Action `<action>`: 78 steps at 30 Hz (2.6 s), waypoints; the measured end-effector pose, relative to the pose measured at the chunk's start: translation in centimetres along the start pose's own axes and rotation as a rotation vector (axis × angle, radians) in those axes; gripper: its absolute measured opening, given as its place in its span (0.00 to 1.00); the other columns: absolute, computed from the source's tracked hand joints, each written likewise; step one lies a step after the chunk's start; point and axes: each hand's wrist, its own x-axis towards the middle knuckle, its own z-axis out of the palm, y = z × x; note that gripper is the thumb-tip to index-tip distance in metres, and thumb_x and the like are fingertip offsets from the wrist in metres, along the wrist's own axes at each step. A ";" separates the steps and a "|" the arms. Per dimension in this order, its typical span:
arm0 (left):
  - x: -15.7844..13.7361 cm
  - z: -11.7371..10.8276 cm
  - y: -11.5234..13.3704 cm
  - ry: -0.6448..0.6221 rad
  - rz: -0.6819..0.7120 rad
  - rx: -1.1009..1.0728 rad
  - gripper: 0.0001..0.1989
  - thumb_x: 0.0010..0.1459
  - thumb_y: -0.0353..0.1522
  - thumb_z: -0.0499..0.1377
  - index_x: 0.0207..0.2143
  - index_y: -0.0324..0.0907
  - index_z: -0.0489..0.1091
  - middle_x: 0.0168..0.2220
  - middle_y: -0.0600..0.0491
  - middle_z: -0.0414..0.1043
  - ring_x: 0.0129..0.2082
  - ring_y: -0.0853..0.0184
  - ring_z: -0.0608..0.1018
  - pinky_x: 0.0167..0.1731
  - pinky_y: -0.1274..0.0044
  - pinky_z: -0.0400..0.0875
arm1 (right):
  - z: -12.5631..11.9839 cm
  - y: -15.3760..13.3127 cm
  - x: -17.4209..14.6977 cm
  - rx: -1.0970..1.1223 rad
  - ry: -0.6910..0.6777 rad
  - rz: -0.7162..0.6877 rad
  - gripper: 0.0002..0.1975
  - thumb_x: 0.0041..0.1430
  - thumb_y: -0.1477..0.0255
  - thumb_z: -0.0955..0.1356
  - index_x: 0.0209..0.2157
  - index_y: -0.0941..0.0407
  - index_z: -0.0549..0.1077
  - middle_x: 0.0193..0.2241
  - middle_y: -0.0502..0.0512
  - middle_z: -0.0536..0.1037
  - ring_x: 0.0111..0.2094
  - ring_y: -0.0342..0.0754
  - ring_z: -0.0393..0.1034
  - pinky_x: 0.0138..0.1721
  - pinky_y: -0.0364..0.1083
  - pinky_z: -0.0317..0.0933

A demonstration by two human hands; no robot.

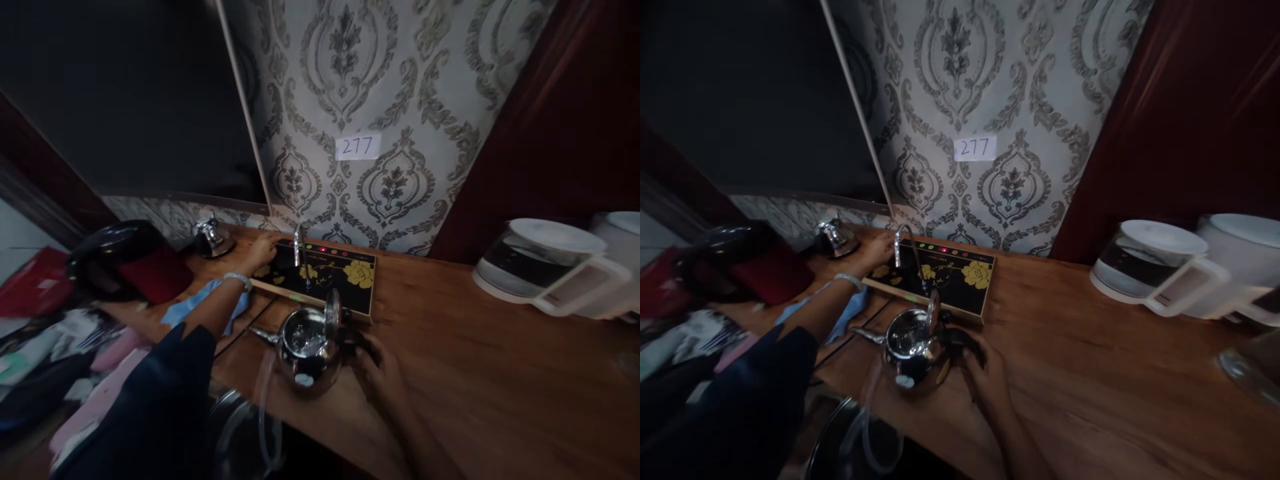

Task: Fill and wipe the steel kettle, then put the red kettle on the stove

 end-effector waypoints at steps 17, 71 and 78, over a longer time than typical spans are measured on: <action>-17.0 -0.7 -3.9 -0.217 -0.415 0.286 0.22 0.60 0.35 0.52 0.54 0.37 0.67 0.53 0.38 0.71 0.53 0.53 0.74 0.49 0.69 0.68 | 0.1 1.3 0.8 -0.084 0.069 -0.054 0.19 0.51 0.56 0.69 0.37 0.56 0.76 0.30 0.54 0.80 0.35 0.52 0.74 0.37 0.49 0.68; -24.6 -1.1 -1.8 -0.041 -0.598 0.117 0.34 0.59 0.45 0.53 0.65 0.42 0.55 0.67 0.39 0.50 0.61 0.40 0.60 0.54 0.53 0.60 | 6.1 -10.5 2.0 -0.516 0.006 -0.723 0.17 0.59 0.75 0.64 0.47 0.52 0.76 0.45 0.56 0.79 0.47 0.53 0.69 0.50 0.54 0.63; -23.8 -1.8 -2.7 -0.006 -0.637 0.172 0.34 0.57 0.44 0.54 0.64 0.41 0.57 0.58 0.35 0.64 0.55 0.38 0.67 0.49 0.55 0.64 | 1.2 -4.7 -2.0 -0.357 0.258 -0.453 0.16 0.59 0.67 0.63 0.45 0.54 0.76 0.44 0.59 0.78 0.42 0.52 0.72 0.43 0.52 0.68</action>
